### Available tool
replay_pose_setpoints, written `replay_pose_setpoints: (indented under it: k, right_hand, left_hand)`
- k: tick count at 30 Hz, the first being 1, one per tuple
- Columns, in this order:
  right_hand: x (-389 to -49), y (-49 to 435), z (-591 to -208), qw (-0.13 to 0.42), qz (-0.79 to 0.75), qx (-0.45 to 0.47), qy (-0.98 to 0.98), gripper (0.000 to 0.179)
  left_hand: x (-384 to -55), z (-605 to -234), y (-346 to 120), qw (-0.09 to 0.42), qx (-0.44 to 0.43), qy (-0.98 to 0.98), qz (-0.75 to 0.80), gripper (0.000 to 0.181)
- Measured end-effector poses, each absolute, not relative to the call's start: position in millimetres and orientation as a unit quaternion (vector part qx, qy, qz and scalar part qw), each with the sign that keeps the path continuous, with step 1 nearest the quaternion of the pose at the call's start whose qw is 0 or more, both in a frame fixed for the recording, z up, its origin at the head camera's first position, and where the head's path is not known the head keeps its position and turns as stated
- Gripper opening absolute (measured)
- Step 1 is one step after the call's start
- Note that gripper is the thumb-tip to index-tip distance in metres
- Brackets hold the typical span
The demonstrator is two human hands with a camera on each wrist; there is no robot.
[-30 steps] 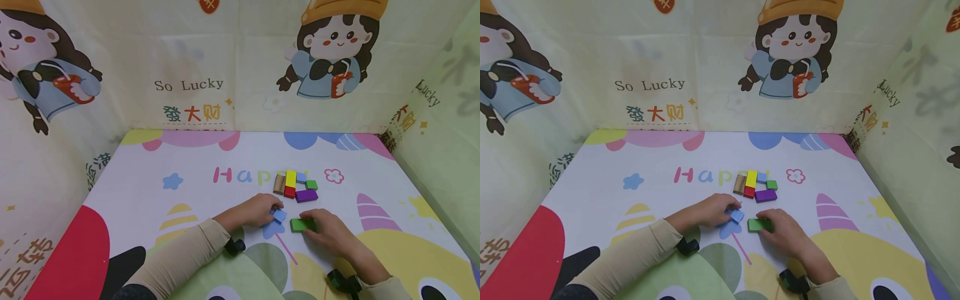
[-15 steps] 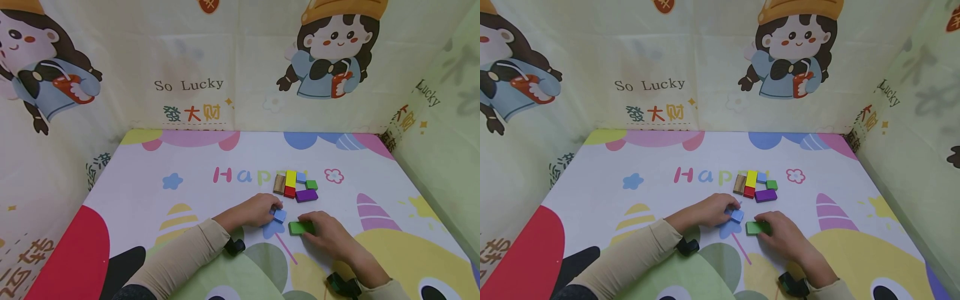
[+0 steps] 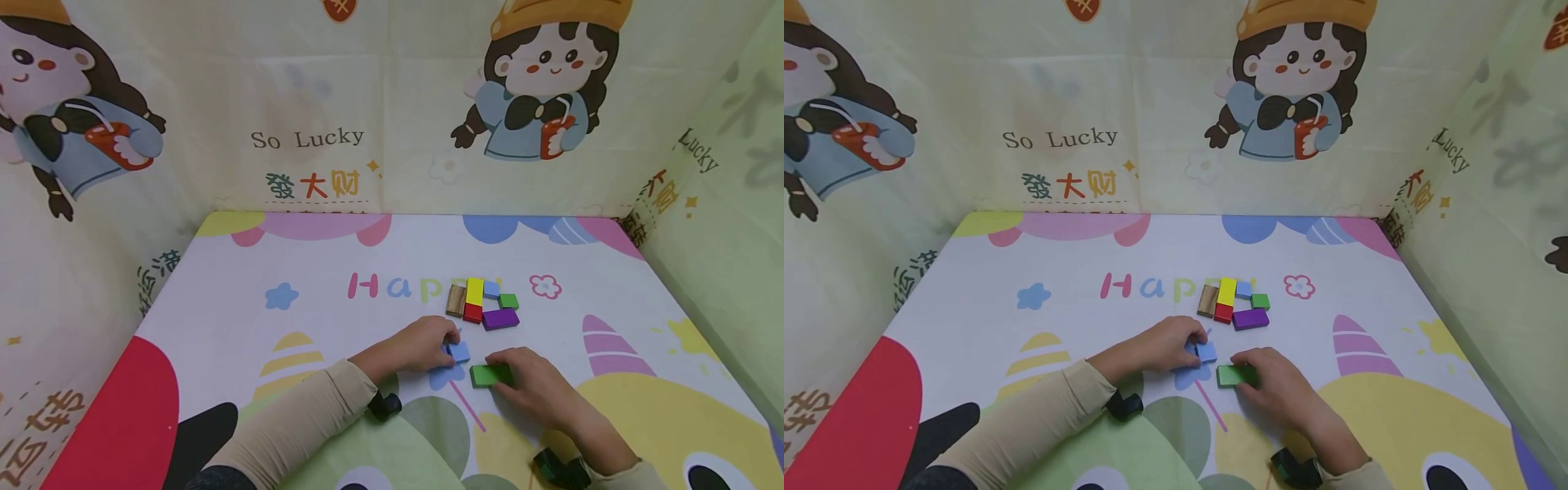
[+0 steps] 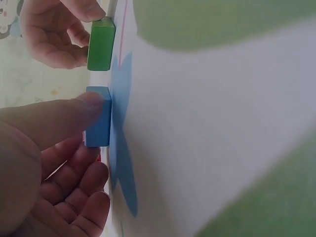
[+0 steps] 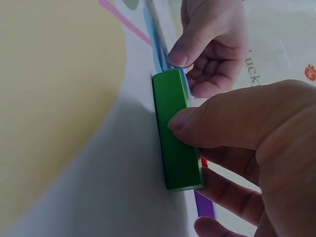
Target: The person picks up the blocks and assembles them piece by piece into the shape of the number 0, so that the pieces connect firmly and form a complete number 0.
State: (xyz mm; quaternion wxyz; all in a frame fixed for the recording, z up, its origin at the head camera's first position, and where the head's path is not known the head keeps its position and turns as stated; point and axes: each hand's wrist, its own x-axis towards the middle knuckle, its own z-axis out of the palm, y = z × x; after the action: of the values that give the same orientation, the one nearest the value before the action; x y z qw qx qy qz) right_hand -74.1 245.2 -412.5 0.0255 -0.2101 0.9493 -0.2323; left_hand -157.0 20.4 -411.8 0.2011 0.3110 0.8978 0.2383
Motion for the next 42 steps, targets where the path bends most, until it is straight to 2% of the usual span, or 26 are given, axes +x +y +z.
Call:
replay_pose_setpoints:
  k: [9, 15, 42]
  right_hand:
    - [-72.9, 245.5, -414.0, -0.003, -0.230, -0.227, 0.946, 0.038]
    - [-72.7, 245.2, -412.1, 0.017, -0.233, -0.218, 0.948, 0.038]
    - [-69.5, 244.6, -414.0, 0.006, -0.238, -0.229, 0.944, 0.038]
  left_hand:
    - [-156.7, -410.6, 20.8, 0.219, 0.298, 0.895, 0.249, 0.040]
    - [-155.8, -412.4, 23.7, 0.227, 0.302, 0.893, 0.244, 0.052]
    - [-150.3, -411.8, 28.3, 0.232, 0.333, 0.880, 0.248, 0.043]
